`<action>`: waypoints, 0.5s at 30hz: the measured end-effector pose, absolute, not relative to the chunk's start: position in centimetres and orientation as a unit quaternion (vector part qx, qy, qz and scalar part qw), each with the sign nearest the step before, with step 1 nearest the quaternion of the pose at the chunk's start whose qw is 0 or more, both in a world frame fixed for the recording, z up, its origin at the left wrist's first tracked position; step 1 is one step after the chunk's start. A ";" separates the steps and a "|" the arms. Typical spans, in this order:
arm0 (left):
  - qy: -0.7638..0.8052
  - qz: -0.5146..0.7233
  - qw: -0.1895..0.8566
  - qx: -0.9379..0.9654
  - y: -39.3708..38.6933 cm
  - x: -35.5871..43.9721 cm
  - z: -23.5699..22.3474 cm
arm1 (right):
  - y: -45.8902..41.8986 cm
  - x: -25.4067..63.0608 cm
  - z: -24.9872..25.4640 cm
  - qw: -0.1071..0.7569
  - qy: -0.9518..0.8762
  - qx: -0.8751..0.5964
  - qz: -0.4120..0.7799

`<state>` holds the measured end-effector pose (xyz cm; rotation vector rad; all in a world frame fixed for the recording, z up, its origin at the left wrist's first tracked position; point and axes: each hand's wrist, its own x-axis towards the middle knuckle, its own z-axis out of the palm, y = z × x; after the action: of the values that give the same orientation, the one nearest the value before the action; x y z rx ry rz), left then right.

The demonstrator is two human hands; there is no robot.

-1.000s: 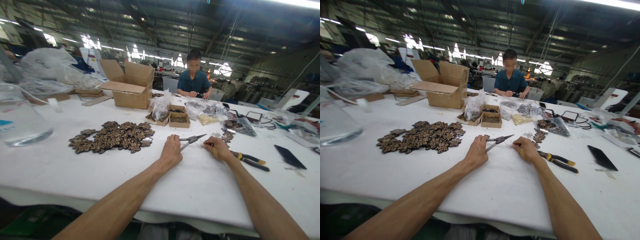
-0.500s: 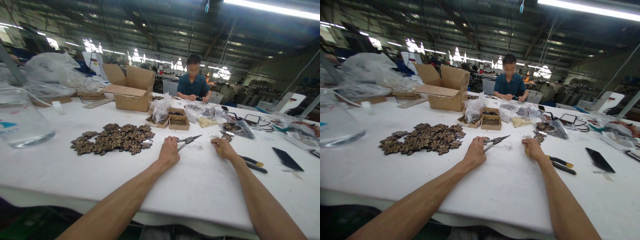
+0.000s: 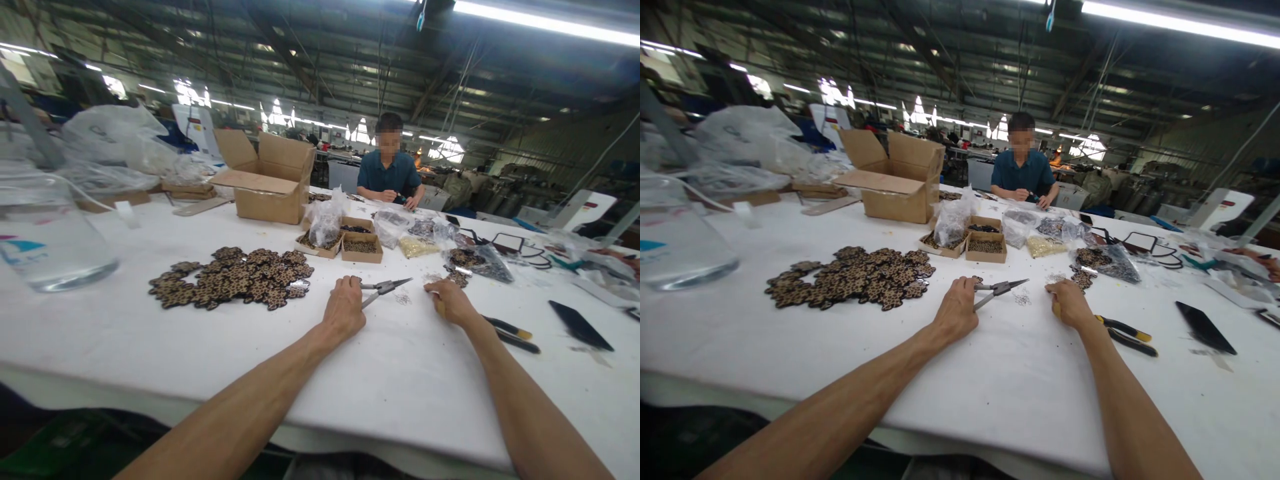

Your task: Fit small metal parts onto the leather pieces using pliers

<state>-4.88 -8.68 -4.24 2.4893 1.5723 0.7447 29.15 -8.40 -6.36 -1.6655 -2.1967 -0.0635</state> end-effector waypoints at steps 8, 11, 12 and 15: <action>0.512 0.228 0.050 0.826 -8.8 -4.7 -3.9 | -10.5 29.4 -5.6 0.279 -0.732 -0.618 0.069; 0.511 0.229 0.045 0.827 -8.8 -4.5 -4.0 | -10.3 29.5 -5.9 0.256 -0.733 -0.625 0.081; 0.509 0.230 0.044 0.828 -8.9 -4.5 -4.0 | -10.1 29.5 -6.0 0.244 -0.739 -0.622 0.088; 0.507 0.229 0.044 0.830 -9.0 -4.5 -3.8 | -9.6 29.1 -6.4 0.222 -0.743 -0.625 0.095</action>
<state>-4.47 -9.04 -3.81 2.5372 1.5492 0.7003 29.14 -9.64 -6.38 -1.7254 -2.0515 0.2619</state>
